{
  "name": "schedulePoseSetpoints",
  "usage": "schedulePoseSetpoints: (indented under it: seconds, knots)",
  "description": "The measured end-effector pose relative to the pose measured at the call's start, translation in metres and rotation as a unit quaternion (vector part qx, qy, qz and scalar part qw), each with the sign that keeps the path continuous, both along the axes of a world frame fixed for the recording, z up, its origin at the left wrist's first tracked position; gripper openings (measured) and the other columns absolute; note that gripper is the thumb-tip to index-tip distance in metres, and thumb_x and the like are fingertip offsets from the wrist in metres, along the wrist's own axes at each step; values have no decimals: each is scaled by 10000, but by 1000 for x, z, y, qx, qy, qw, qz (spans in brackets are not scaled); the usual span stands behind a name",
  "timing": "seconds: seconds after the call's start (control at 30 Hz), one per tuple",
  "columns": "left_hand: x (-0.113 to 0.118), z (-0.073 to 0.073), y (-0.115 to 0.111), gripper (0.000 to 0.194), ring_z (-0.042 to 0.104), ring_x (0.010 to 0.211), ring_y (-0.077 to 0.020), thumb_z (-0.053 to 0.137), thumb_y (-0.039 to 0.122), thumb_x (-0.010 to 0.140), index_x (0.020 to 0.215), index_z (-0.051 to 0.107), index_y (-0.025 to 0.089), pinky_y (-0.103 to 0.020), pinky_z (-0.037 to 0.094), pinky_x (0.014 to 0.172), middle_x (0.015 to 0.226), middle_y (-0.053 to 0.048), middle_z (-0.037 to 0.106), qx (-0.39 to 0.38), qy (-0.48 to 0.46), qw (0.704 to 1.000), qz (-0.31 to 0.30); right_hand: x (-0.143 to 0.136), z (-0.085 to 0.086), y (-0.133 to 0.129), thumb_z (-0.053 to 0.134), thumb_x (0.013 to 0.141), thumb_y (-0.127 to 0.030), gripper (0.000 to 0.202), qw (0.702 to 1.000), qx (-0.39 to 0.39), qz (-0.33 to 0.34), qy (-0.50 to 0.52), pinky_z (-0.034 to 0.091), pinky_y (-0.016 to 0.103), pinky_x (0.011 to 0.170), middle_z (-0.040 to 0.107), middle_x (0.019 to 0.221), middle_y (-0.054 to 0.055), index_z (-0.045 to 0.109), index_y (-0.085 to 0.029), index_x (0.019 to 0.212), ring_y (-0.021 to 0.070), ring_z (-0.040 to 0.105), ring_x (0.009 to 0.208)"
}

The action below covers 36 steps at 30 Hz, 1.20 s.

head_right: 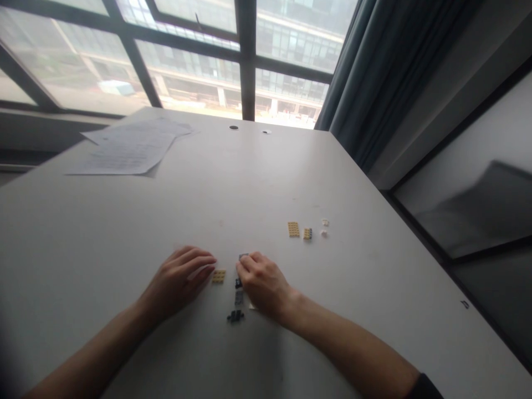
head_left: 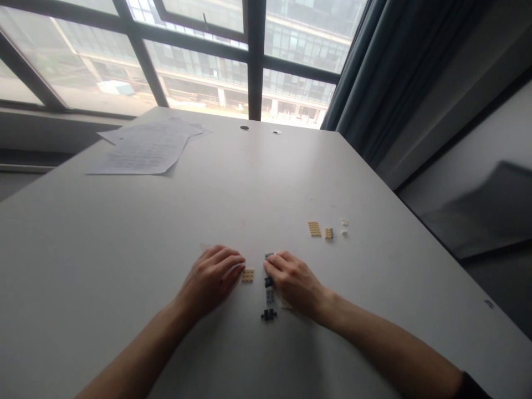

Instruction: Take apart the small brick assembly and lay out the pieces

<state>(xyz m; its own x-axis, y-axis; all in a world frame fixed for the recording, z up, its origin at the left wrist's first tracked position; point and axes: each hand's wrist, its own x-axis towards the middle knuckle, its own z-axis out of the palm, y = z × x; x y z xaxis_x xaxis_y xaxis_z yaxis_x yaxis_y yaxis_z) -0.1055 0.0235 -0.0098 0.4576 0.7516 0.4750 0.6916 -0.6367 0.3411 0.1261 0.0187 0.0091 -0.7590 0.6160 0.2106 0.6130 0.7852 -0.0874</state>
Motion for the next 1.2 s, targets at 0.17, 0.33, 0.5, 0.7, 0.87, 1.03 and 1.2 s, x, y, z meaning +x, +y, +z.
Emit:
schedulePoseSetpoints:
  seconds: [0.17,0.33,0.5,0.7,0.87,1.03,1.2]
  knots:
    - [0,-1,0,106,575,855,-177,542,224,885,908,644,207,-335,448,826,909,-37,672,-2,-4,1000,-1,28,-12,-10,468,897,-66,267,998,32,10,46,506,333,922,634,1065,133,597,-74,1131,235,533,1025]
    - [1,1,1,114,587,841,-175,542,224,880,904,652,207,-329,459,814,900,-39,678,4,2,1000,-5,82,-20,-9,409,908,-49,341,995,56,-12,82,512,387,946,644,1105,126,588,-103,1193,243,542,1056]
    - [0,1,1,141,592,832,-171,529,239,885,901,664,201,-323,472,813,900,-51,683,5,12,1000,2,130,-22,4,424,892,-56,366,992,48,-62,95,533,421,921,659,1081,116,610,-161,1189,234,572,1038]
    - [0,2,0,148,591,867,-186,525,246,887,945,652,199,-345,475,830,935,-62,680,-6,4,1000,3,157,-24,10,446,888,-54,347,989,57,-96,95,519,438,934,659,1083,109,626,-177,1158,234,581,1039]
    - [0,7,-4,201,609,906,-193,584,257,849,1035,637,203,-350,488,835,1006,-70,678,-7,-2,999,-51,154,-24,8,432,890,-56,357,985,76,-112,106,524,443,914,657,1079,113,616,-178,1170,238,584,1037]
    - [-4,8,-20,396,570,1111,-243,617,314,845,1219,572,189,-382,463,946,1202,-105,630,21,79,991,-104,147,-17,-6,445,864,-31,395,979,98,-124,130,517,432,917,651,1099,118,593,-172,1203,240,583,1055]
    - [-7,3,-39,703,425,1312,-294,542,496,870,1448,316,166,-443,344,1104,1441,-132,430,-15,171,974,-151,150,-15,-24,491,863,-65,357,976,94,-129,145,519,422,906,663,1075,105,606,-186,1179,235,600,1028]
